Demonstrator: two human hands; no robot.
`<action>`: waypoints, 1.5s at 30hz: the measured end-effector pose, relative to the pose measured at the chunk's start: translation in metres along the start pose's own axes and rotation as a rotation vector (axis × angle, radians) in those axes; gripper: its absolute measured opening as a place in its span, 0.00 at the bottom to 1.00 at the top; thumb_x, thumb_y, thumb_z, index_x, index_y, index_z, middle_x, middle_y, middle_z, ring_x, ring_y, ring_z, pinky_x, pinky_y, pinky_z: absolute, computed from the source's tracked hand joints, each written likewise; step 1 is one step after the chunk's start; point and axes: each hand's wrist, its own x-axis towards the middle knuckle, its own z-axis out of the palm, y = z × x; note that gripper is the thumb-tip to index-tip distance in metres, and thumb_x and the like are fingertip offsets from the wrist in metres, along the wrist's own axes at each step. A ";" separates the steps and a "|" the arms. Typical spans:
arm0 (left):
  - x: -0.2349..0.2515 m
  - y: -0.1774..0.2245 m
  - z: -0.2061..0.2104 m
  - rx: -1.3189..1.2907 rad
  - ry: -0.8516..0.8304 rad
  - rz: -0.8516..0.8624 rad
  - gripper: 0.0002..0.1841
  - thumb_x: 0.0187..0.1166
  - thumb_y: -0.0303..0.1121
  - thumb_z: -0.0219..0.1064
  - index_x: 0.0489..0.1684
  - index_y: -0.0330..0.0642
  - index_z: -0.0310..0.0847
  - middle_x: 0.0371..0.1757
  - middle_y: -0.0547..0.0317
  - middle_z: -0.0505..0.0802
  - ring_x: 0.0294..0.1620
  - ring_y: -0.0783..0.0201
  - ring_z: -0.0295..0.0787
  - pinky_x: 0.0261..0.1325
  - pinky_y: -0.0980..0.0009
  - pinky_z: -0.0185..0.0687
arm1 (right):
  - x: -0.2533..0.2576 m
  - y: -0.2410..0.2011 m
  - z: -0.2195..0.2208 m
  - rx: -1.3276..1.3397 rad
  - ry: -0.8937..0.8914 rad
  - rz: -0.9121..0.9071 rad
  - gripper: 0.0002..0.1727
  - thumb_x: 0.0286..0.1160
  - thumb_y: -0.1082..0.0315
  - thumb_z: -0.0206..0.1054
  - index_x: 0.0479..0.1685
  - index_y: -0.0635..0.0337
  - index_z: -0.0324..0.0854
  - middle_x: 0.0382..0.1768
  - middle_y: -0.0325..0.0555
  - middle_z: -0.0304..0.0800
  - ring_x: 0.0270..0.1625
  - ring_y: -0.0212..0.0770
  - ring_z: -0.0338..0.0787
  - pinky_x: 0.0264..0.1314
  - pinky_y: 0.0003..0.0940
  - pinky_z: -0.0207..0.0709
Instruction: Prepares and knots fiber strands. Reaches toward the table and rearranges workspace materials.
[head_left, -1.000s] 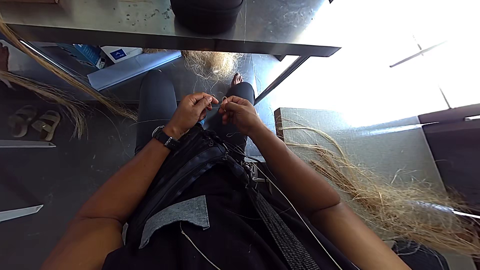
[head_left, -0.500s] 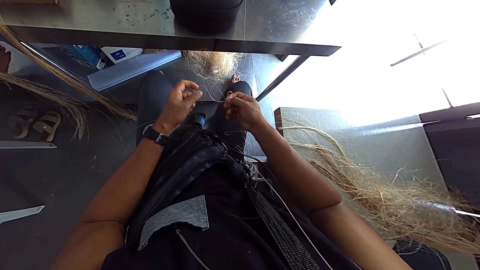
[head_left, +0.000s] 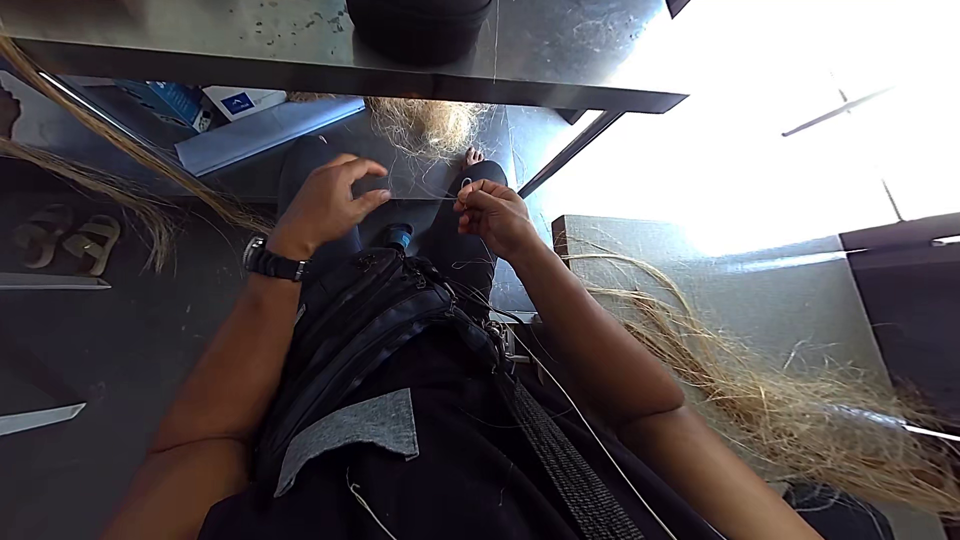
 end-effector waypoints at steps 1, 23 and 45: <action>0.006 0.010 0.006 -0.017 0.030 0.062 0.23 0.83 0.51 0.67 0.68 0.46 0.86 0.68 0.49 0.88 0.71 0.55 0.84 0.76 0.50 0.77 | -0.001 0.001 0.002 -0.013 -0.020 0.004 0.07 0.88 0.72 0.57 0.42 0.63 0.79 0.34 0.48 0.91 0.24 0.37 0.88 0.30 0.32 0.88; 0.003 0.018 0.045 -0.164 0.384 0.038 0.11 0.87 0.36 0.64 0.49 0.41 0.91 0.40 0.58 0.93 0.38 0.73 0.87 0.47 0.74 0.84 | -0.003 -0.001 0.001 0.138 -0.126 0.009 0.10 0.88 0.70 0.55 0.39 0.60 0.81 0.32 0.46 0.90 0.25 0.37 0.87 0.33 0.33 0.87; 0.003 0.050 0.073 -0.163 0.137 0.165 0.12 0.89 0.37 0.61 0.48 0.42 0.90 0.35 0.61 0.92 0.33 0.72 0.86 0.43 0.73 0.83 | -0.007 0.008 0.011 -0.059 -0.083 -0.026 0.06 0.86 0.73 0.60 0.41 0.65 0.80 0.33 0.48 0.91 0.24 0.35 0.87 0.30 0.31 0.86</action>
